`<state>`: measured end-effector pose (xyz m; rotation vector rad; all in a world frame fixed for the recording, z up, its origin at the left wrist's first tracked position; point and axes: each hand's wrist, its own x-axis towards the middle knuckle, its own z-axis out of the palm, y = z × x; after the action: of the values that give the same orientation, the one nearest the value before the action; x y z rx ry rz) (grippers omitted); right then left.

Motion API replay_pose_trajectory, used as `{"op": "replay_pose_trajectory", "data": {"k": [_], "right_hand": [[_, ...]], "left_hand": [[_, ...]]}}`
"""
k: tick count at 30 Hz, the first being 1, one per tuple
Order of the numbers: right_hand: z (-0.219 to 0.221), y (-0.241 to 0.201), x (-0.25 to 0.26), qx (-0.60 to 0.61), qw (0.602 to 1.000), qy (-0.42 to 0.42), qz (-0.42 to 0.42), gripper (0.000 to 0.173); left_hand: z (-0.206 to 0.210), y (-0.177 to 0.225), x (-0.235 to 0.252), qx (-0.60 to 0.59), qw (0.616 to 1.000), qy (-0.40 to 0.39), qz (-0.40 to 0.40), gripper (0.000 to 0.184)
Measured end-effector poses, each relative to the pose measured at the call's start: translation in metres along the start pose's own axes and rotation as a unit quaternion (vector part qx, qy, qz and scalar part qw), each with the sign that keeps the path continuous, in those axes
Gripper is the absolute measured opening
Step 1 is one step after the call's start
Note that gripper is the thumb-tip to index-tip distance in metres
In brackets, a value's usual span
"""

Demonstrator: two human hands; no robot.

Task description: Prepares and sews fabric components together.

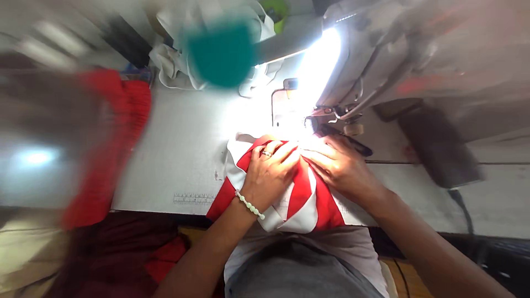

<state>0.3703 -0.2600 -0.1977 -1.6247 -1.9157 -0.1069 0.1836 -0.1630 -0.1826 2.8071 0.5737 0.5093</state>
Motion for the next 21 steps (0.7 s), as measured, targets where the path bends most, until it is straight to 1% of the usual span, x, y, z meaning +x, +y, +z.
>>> {"op": "replay_pose_trajectory", "data": {"k": [3,6,9,12,14,16,18,21], "right_hand": [[0.0,0.006,-0.003,-0.013,1.0,-0.008,0.008,0.024],[0.004,0.009,0.003,0.016,0.998,-0.003,0.055,0.024],[0.008,0.01,0.007,0.028,0.993,0.001,0.119,0.024],[0.013,0.008,0.01,0.017,0.986,0.015,0.162,0.022],[0.015,0.006,0.013,0.018,0.983,0.022,0.179,0.022],[0.015,0.002,0.015,0.021,0.981,0.023,0.191,0.023],[0.016,0.0,0.016,0.027,0.978,0.022,0.206,0.024],[0.017,-0.001,0.018,0.036,0.975,0.02,0.218,0.025]], "left_hand": [[-0.004,-0.016,0.01,-0.032,0.999,-0.038,0.011,0.027],[-0.007,-0.041,0.029,-0.044,0.995,-0.072,0.061,0.035],[-0.009,-0.063,0.051,-0.07,0.987,-0.08,0.118,0.037],[-0.01,-0.077,0.071,-0.105,0.981,-0.077,0.141,0.039],[-0.012,-0.083,0.08,-0.12,0.978,-0.07,0.158,0.046],[-0.013,-0.086,0.086,-0.133,0.975,-0.071,0.163,0.051],[-0.011,-0.087,0.089,-0.14,0.976,-0.072,0.15,0.052],[-0.013,-0.084,0.091,-0.118,0.98,-0.099,0.126,0.058]]}}
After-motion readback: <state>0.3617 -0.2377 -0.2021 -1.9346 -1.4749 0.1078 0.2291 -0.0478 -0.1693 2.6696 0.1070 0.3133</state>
